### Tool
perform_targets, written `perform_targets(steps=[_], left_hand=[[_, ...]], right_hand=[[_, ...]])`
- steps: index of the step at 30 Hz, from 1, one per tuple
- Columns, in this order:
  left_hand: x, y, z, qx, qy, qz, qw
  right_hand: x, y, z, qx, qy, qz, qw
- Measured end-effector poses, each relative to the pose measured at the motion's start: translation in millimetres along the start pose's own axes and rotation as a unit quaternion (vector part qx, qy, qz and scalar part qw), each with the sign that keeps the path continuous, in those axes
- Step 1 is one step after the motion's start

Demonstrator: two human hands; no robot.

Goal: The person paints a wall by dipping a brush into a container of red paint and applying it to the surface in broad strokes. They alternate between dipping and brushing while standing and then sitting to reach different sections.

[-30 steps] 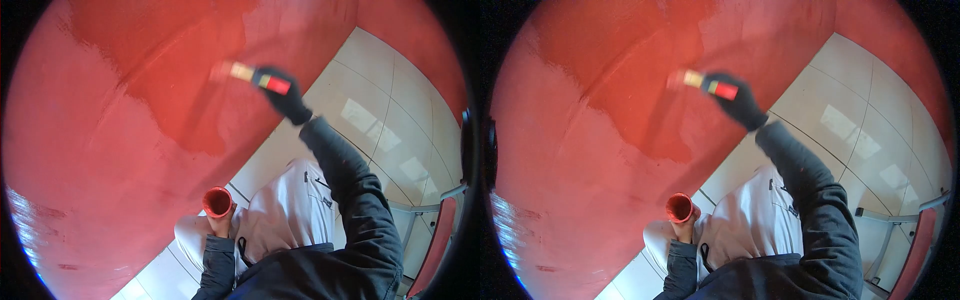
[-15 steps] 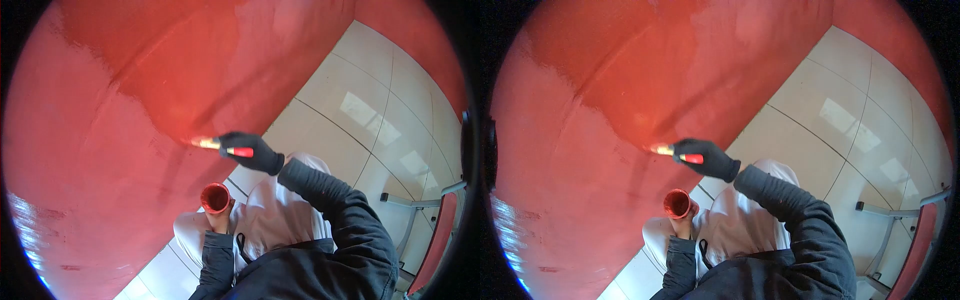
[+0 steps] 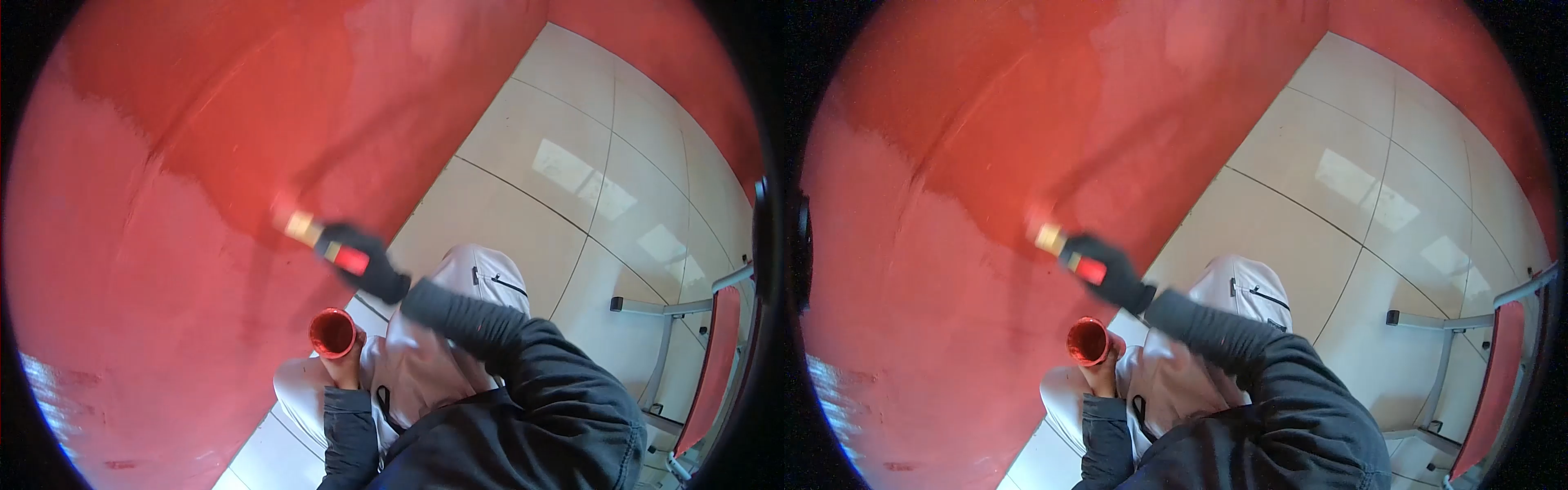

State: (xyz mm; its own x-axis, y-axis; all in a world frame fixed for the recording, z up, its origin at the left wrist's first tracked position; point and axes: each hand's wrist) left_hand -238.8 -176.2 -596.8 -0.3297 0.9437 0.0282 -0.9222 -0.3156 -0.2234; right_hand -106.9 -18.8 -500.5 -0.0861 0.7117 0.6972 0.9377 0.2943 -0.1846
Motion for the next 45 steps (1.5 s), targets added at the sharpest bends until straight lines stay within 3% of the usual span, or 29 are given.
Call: perform_targets(steps=[1,2,4,8,10,12,13,17,18,20,23,27,28,29,31,33,36,41,44,45], left_hand=[[3,1,-1,-0.019,-0.014,-0.016,1.000],[4,0,-2,-0.021,-0.015,-0.024,0.999],[6,-1,-1,0.099,-0.099,0.013,0.990],[-1,-22,22,0.032,-0.037,0.052,0.997],[1,-22,21,0.086,-0.050,0.063,0.993],[-1,-23,22,0.123,-0.046,0.091,0.987],[2,-9,9,0.133,-0.042,0.061,0.988],[5,19,-21,0.177,-0.043,0.077,0.980],[10,24,-31,0.170,-0.047,0.082,0.981],[10,29,-42,0.111,-0.014,0.066,0.992],[13,21,-35,0.089,-0.009,0.054,0.995],[11,11,-22,0.065,-0.038,0.006,0.997],[9,-7,10,0.084,-0.081,-0.014,0.993],[11,-12,20,0.056,-0.059,-0.010,0.997],[17,-5,3,0.092,-0.073,0.002,0.993],[20,-8,0,0.104,-0.101,0.007,0.989],[18,-23,24,0.110,-0.121,0.013,0.986],[19,-25,27,0.127,-0.130,0.016,0.983],[20,-25,31,0.114,-0.141,0.018,0.983],[24,-23,30,0.084,-0.133,-0.006,0.987]], right_hand=[[-13,-12,0,0.066,-0.005,-0.104,0.992],[-20,-24,-13,0.083,-0.005,-0.129,0.988],[-11,-21,-20,0.117,-0.001,-0.163,0.980],[41,37,0,-0.017,-0.008,0.061,0.998],[55,69,12,-0.024,-0.003,0.203,0.979],[55,96,24,0.010,-0.015,0.263,0.965],[53,106,29,0.006,-0.005,0.257,0.966],[19,110,21,0.039,-0.091,0.325,0.941],[10,105,15,0.037,-0.088,0.316,0.944],[-7,92,-6,0.069,-0.192,0.289,0.935],[-18,70,-31,0.083,-0.273,0.232,0.930],[-15,48,-61,0.043,-0.331,0.149,0.931],[-14,41,-68,0.044,-0.335,0.125,0.933],[-9,37,-75,0.014,-0.352,0.091,0.931],[-10,26,-82,-0.016,-0.379,0.050,0.924],[-14,18,-86,-0.145,-0.271,-0.049,0.950],[-11,7,-96,-0.227,-0.218,-0.134,0.940],[-10,-3,-97,-0.274,-0.157,-0.137,0.939],[-9,-9,-102,-0.240,-0.189,-0.120,0.945],[-8,-8,-100,-0.299,-0.138,-0.139,0.934]])
Point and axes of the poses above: each hand's wrist, its own x-axis towards the middle knuckle, its own y-axis out of the back of the hand, z = x × y, and after that the axes turned 1 degree about -z, right-handed
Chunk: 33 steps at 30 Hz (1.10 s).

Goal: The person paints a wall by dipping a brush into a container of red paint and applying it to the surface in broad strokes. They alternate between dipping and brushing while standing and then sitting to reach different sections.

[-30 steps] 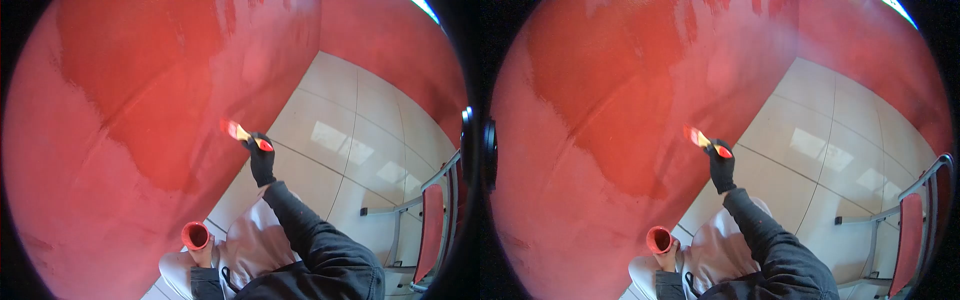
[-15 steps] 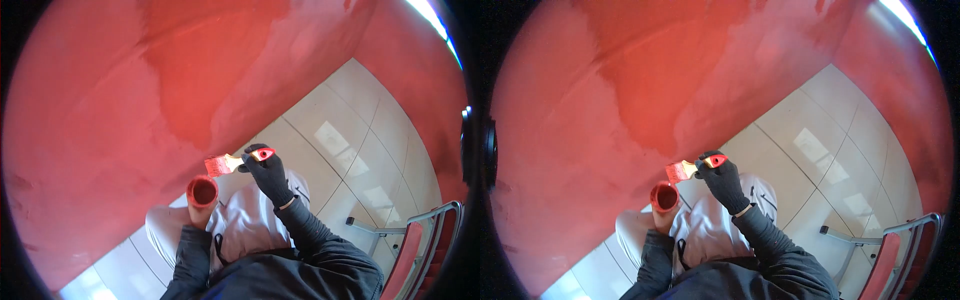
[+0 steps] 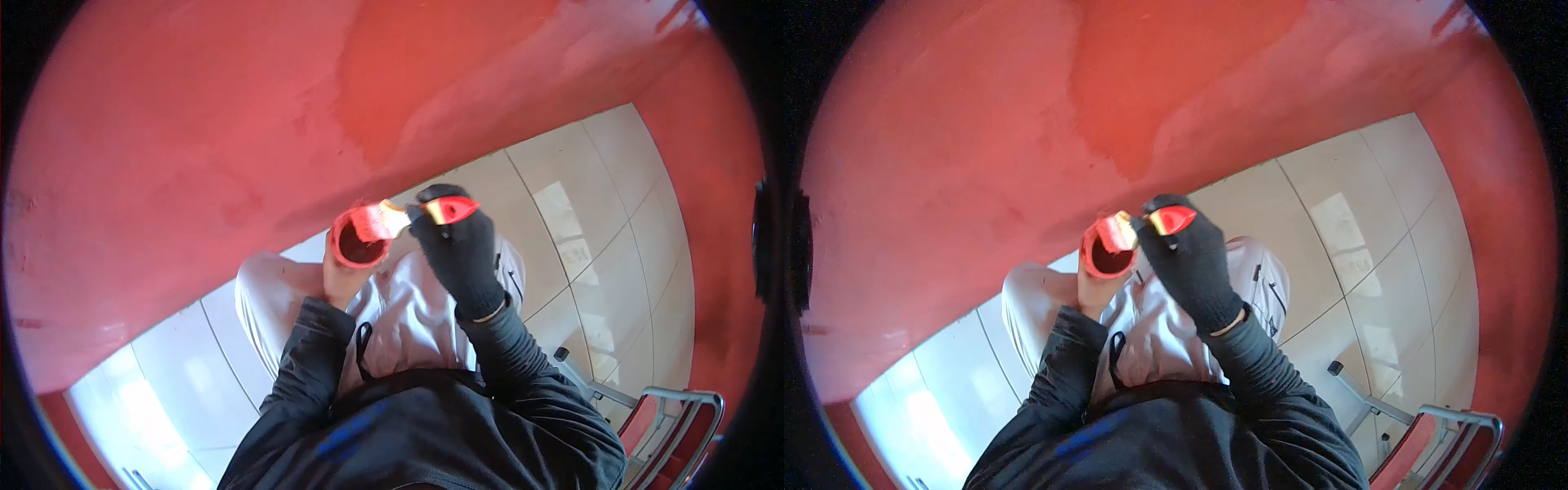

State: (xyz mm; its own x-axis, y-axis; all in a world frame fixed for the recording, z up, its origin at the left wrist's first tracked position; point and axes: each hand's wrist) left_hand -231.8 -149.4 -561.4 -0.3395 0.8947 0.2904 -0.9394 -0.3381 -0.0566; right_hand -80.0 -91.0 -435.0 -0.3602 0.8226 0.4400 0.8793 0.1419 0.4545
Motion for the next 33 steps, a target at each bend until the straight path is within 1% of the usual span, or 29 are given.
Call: perform_targets(steps=[1,3,5,6,7,9,10,13,14,15,17,21,22,24,28,30,33], left_hand=[[-1,-2,-2,0.002,-0.019,0.000,1.000],[-6,0,-14,-0.035,0.007,0.024,0.999],[-10,4,-27,-0.048,0.009,0.037,0.998],[-10,3,-28,-0.049,0.014,0.046,0.998],[-11,5,-26,-0.046,0.018,0.053,0.997],[-10,6,-16,0.002,0.004,0.055,0.998],[-10,4,-11,-0.037,-0.004,0.059,0.998],[-13,5,-15,0.004,-0.008,0.074,0.997],[-10,7,-9,-0.020,0.003,0.051,0.999],[-10,7,-10,-0.021,0.003,0.052,0.998],[-10,6,-11,-0.091,0.009,0.052,0.994],[-11,9,-11,-0.069,0.012,0.041,0.997],[-12,8,-11,-0.078,0.009,0.042,0.996],[-13,9,-11,-0.087,0.006,0.043,0.995],[-12,9,-9,-0.061,-0.013,0.039,0.997],[-13,9,-9,-0.061,-0.014,0.041,0.997],[-13,10,-9,-0.049,-0.020,0.038,0.998]], right_hand=[[-1,0,2,0.033,-0.019,0.009,0.999],[2,-2,-9,0.077,-0.076,0.026,0.994],[7,-4,-17,0.044,-0.057,0.009,0.997],[8,-6,-18,-0.002,-0.041,-0.009,0.999],[9,-8,-19,0.003,-0.042,-0.018,0.999],[11,-12,-20,-0.078,0.037,-0.050,0.995],[11,-16,-18,-0.077,0.033,-0.065,0.994],[12,-32,-7,-0.094,0.036,-0.102,0.990],[12,-38,-2,-0.098,0.034,-0.123,0.987],[10,-43,-1,-0.099,0.035,-0.124,0.987],[7,-52,3,-0.087,0.019,-0.146,0.985],[2,-62,17,-0.096,0.048,-0.136,0.985],[2,-63,17,-0.096,0.048,-0.138,0.985],[2,-63,17,-0.108,0.018,-0.150,0.983],[1,-65,19,-0.109,0.016,-0.153,0.982],[1,-65,21,-0.113,0.045,-0.137,0.983],[0,-66,21,-0.110,0.036,-0.141,0.983]])
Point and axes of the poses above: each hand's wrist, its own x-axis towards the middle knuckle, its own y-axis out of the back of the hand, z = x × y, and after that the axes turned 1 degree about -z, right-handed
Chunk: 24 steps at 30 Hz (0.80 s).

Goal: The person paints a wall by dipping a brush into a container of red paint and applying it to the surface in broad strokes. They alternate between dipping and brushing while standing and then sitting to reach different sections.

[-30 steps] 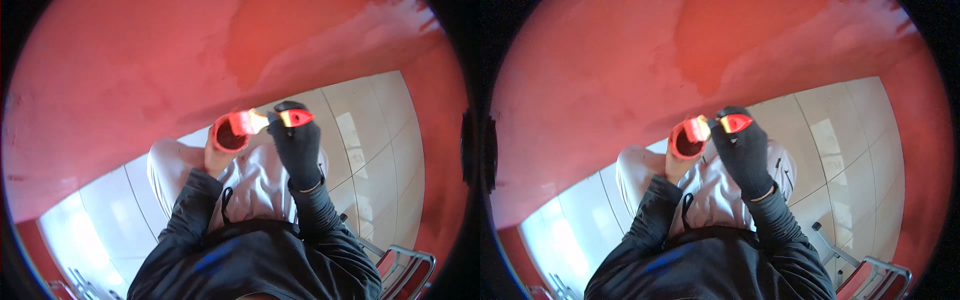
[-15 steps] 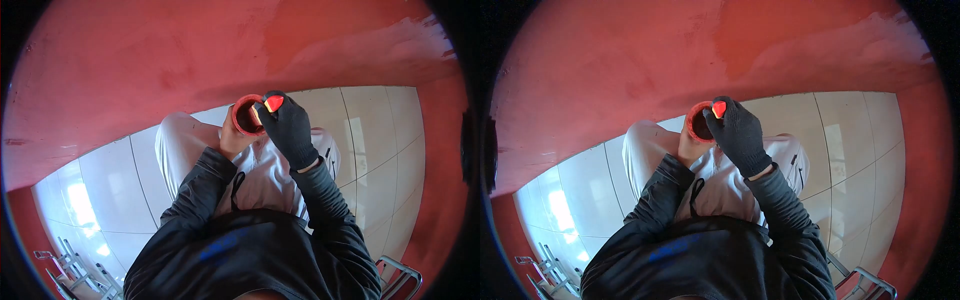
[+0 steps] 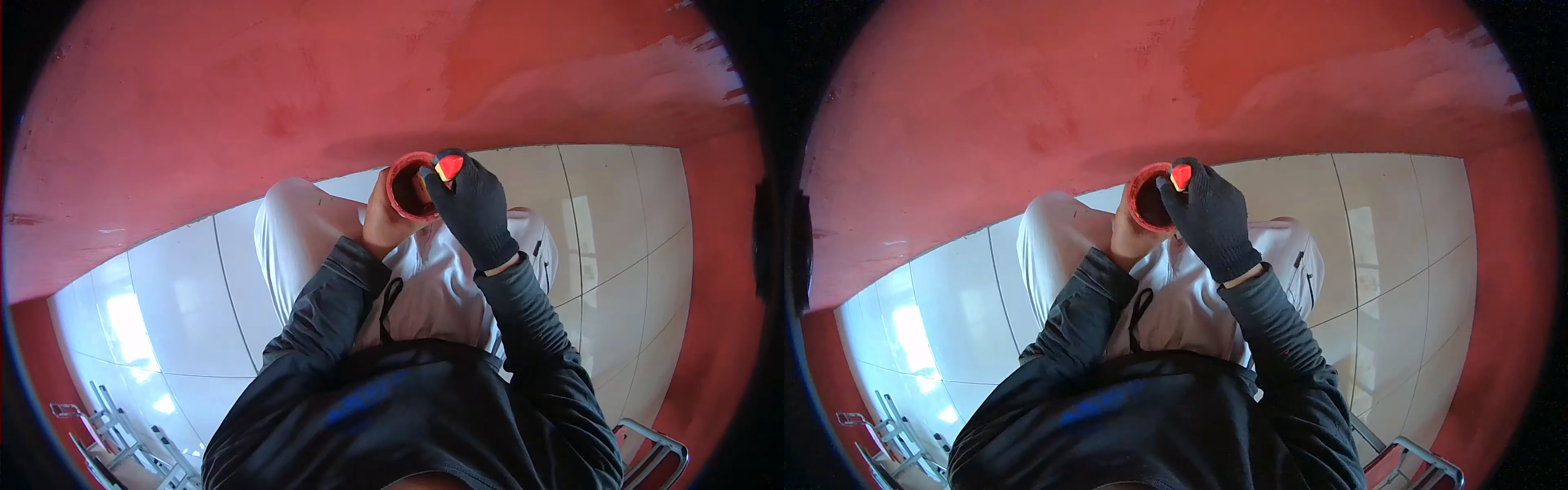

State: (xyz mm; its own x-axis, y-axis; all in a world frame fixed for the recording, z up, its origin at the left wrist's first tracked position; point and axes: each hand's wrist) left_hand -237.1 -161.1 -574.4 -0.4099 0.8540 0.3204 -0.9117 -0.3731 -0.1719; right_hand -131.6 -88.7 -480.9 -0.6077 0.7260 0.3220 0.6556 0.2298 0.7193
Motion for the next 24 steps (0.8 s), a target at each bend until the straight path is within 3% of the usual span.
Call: perform_targets(steps=[7,10,12,17,18,22,24], left_hand=[[2,-4,8,-0.011,0.015,0.019,1.000],[4,-6,1,0.020,-0.005,0.027,0.999],[6,-8,3,0.041,-0.020,0.028,0.999],[6,-5,-7,0.042,0.017,0.011,0.999],[7,-6,-5,0.038,-0.007,0.002,0.999],[9,-9,0,-0.004,0.043,-0.029,0.999],[9,-14,4,0.009,0.054,-0.024,0.998]], right_hand=[[3,18,-2,0.031,-0.027,0.020,0.999],[5,32,-5,0.038,-0.023,0.078,0.996],[4,40,-6,0.102,-0.110,0.104,0.983],[-8,39,5,0.073,-0.053,0.118,0.989],[-9,35,7,0.023,0.014,0.155,0.988],[-13,34,12,0.051,0.014,0.142,0.988],[-18,36,10,0.079,-0.034,0.134,0.987]])
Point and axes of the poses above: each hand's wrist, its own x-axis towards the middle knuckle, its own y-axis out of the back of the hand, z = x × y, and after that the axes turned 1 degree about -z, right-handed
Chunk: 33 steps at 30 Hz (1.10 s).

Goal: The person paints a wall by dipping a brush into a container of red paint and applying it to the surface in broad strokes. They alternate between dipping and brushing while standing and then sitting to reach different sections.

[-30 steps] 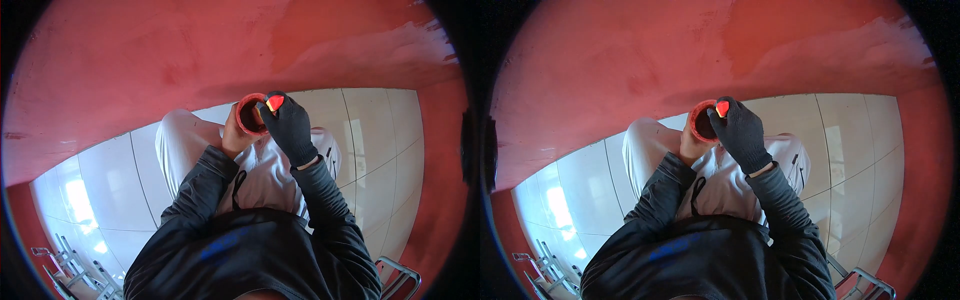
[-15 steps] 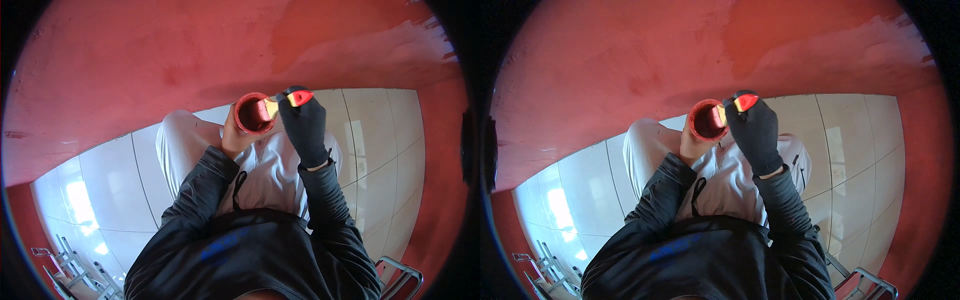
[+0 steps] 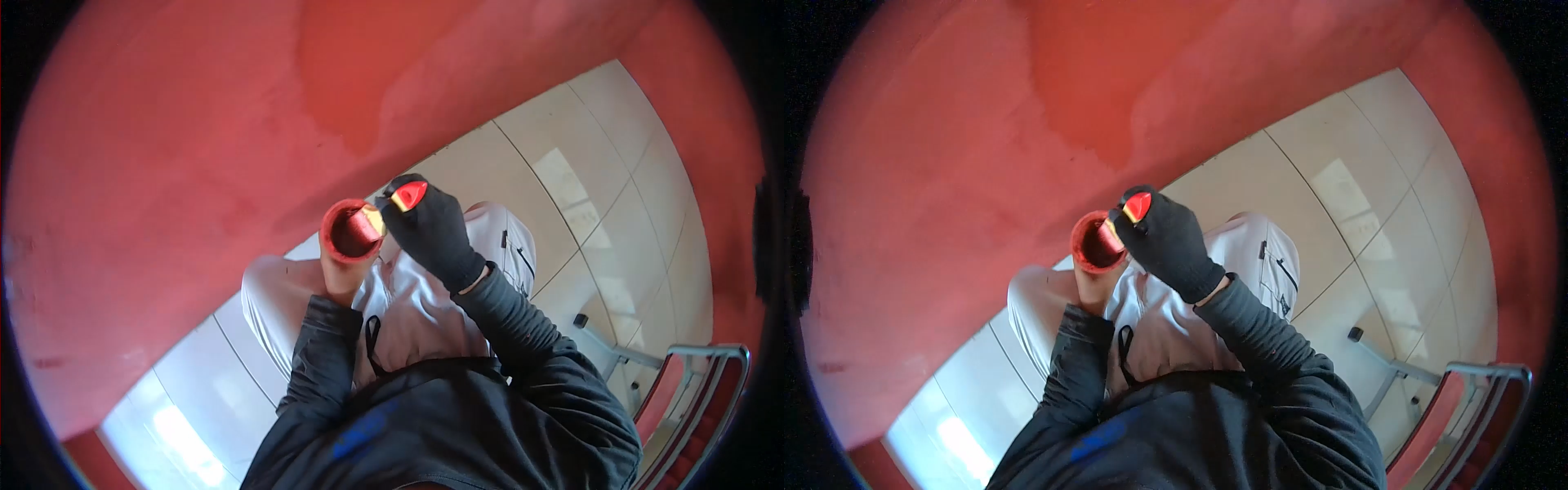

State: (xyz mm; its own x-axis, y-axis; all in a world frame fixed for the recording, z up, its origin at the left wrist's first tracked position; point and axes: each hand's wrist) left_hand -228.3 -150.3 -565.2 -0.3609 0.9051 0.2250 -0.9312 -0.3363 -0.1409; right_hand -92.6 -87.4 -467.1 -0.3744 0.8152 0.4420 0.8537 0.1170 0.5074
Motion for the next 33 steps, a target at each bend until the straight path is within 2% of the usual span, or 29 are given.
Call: perform_targets(steps=[9,11,16,18,19,20,21,22,23,24,25,26,27,28,30,33], left_hand=[[-2,-2,-20,0.030,-0.003,-0.023,0.999],[0,-3,-23,0.030,-0.004,-0.019,0.999],[14,-12,-17,0.031,0.036,-0.060,0.997],[21,-13,-19,0.037,0.035,-0.064,0.997],[26,-14,-21,0.049,0.038,-0.082,0.995],[30,-15,-22,0.061,0.043,-0.101,0.992],[36,-10,-33,0.059,0.067,-0.131,0.987],[41,-11,-40,0.059,0.069,-0.132,0.987],[47,-12,-45,0.067,0.054,-0.137,0.987],[52,-12,-53,0.076,0.039,-0.142,0.986],[57,-8,-69,0.099,0.003,-0.154,0.983],[61,-10,-69,0.099,0.004,-0.155,0.983],[66,-13,-66,0.120,0.019,-0.150,0.981],[71,-17,-63,0.143,0.034,-0.145,0.978],[76,-17,-68,0.108,0.046,-0.140,0.983],[79,-14,-67,0.120,0.003,-0.119,0.986]], right_hand=[[-6,6,15,0.015,-0.053,0.001,0.998],[-7,8,17,0.016,-0.037,0.045,0.998],[-5,13,24,0.018,-0.080,0.066,0.994],[-2,15,29,0.033,-0.084,0.096,0.991],[-1,10,39,0.057,-0.070,0.149,0.985],[0,8,44,0.056,-0.072,0.149,0.985],[2,8,49,0.196,-0.188,0.172,0.947],[5,7,54,0.329,-0.295,0.190,0.877],[10,8,59,0.397,-0.315,0.224,0.833],[12,9,66,0.397,-0.316,0.224,0.832],[13,11,75,0.452,-0.335,0.245,0.789],[13,10,85,0.505,-0.353,0.266,0.742],[13,6,96,0.518,-0.354,0.294,0.721],[13,4,106,0.519,-0.356,0.294,0.720],[16,-2,120,0.540,-0.354,0.361,0.673],[28,-19,138,0.519,-0.329,0.413,0.672]])
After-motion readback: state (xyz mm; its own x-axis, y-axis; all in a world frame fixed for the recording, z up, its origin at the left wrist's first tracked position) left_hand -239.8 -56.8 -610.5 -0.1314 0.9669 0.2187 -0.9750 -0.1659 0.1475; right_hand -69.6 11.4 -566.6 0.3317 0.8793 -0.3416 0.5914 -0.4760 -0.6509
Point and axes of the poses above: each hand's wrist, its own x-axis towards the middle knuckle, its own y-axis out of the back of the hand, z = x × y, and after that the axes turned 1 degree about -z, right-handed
